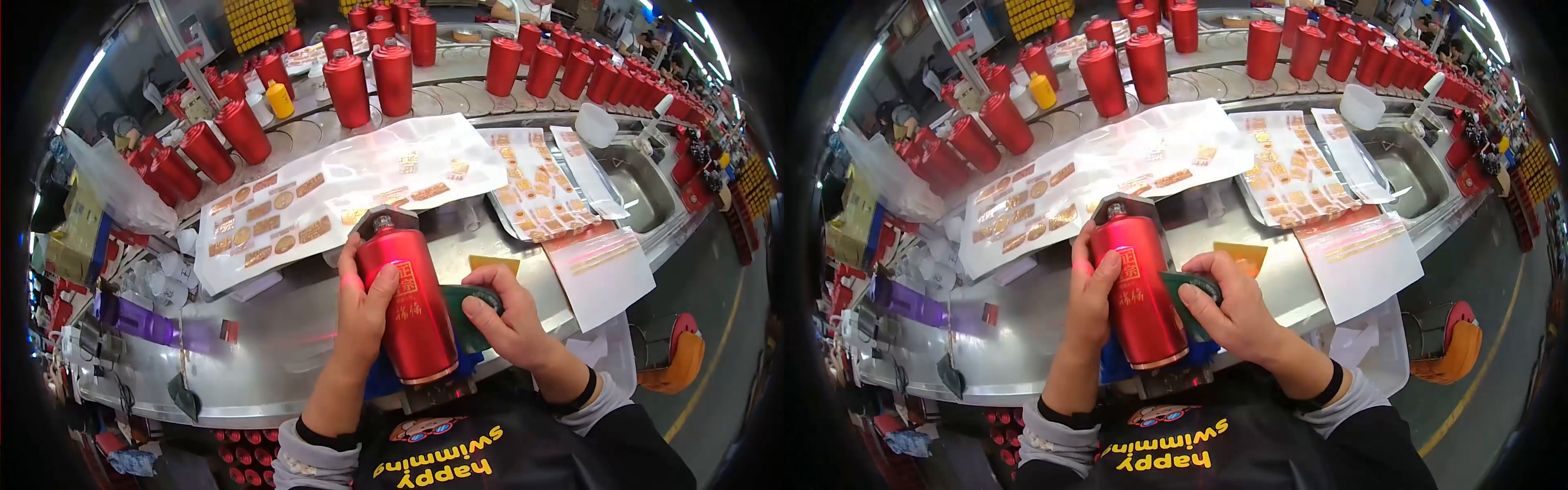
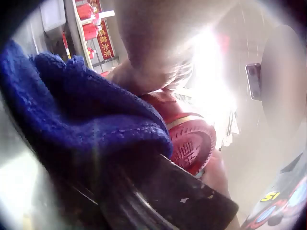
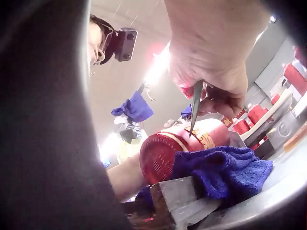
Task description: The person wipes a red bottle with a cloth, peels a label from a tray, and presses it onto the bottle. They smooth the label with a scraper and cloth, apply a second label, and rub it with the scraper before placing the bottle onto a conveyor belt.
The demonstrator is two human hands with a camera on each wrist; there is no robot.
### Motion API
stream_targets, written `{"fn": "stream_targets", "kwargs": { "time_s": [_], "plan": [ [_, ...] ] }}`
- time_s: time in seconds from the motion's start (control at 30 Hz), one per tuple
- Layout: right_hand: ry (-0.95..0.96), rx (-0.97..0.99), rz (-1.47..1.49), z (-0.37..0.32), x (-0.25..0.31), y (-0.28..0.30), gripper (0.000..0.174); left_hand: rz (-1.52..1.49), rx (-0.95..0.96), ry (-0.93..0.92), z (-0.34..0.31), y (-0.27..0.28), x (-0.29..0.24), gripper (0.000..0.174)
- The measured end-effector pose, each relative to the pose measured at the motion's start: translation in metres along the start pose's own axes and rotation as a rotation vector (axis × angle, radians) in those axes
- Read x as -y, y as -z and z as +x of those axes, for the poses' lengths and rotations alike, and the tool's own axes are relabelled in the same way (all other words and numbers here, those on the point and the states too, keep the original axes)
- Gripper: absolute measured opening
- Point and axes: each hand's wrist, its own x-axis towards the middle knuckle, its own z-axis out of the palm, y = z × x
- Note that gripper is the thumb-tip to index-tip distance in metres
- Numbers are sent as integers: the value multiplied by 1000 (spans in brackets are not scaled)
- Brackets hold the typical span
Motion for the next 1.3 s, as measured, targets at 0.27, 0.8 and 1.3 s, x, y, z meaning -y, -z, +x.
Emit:
{"fn": "stream_targets", "kwargs": {
  "time_s": [0.27, 0.8, 1.3],
  "plan": [
    [-7, -10, -17, 0, -2, 0, 29, 84, 26, -57, -3, 4, 6, 86],
    [-73, 61, 98, -7, 13, -12, 29, 39, 77, -116, -7, 11, 11, 85],
    [-84, 43, 2, -13, 17, -30, 26, 21, 98, -68, -11, 8, 2, 82]
  ]
}}
